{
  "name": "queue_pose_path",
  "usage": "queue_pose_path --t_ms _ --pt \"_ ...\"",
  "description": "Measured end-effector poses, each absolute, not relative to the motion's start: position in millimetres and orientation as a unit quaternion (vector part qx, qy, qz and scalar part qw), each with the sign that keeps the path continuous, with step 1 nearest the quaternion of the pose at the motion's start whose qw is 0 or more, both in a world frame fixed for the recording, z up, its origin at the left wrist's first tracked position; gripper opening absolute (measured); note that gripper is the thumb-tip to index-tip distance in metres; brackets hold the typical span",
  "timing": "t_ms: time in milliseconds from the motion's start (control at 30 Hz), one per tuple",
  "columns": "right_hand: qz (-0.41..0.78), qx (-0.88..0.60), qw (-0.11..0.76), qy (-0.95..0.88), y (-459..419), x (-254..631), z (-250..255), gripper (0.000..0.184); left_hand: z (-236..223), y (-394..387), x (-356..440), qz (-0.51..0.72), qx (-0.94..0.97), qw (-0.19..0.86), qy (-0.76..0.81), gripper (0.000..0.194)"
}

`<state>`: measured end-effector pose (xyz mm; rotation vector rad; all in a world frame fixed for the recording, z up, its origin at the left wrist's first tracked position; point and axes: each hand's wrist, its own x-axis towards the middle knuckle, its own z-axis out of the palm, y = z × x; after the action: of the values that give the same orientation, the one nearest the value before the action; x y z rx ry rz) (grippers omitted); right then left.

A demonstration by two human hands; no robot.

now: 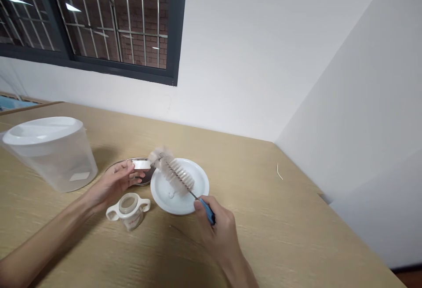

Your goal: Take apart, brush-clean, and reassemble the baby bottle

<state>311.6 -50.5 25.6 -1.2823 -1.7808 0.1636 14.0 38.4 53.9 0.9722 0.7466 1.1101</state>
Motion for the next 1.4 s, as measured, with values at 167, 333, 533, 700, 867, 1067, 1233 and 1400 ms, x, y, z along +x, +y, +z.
queue_pose_path --t_ms 167,333,533,700,867,1067,1233,1400 --pt "0.043 -0.498 0.444 -0.744 -49 307 28 0.024 56 35 14 0.479 0.453 0.686 0.307 0.031" --pt "0.014 -0.533 0.442 -0.721 -49 314 26 0.025 58 33 13 0.449 0.494 0.679 0.305 0.042" --pt "0.064 -0.519 0.440 -0.730 -52 312 27 0.028 56 35 12 0.432 0.536 0.650 0.321 0.044" --pt "0.040 -0.564 0.444 -0.695 -48 314 26 0.035 61 35 13 0.442 0.518 0.673 0.289 0.040" --pt "0.063 -0.550 0.457 -0.696 -52 310 26 0.034 66 34 15 0.440 0.486 0.716 0.242 0.031" --pt "0.000 -0.507 0.446 -0.738 -50 304 26 0.025 63 34 15 0.464 0.450 0.719 0.254 0.037" --pt "-0.034 -0.542 0.460 -0.703 -49 309 28 0.029 60 34 14 0.468 0.449 0.716 0.258 0.045" --pt "-0.037 -0.485 0.447 -0.751 -49 307 25 0.024 61 32 16 0.445 0.502 0.687 0.279 0.041"
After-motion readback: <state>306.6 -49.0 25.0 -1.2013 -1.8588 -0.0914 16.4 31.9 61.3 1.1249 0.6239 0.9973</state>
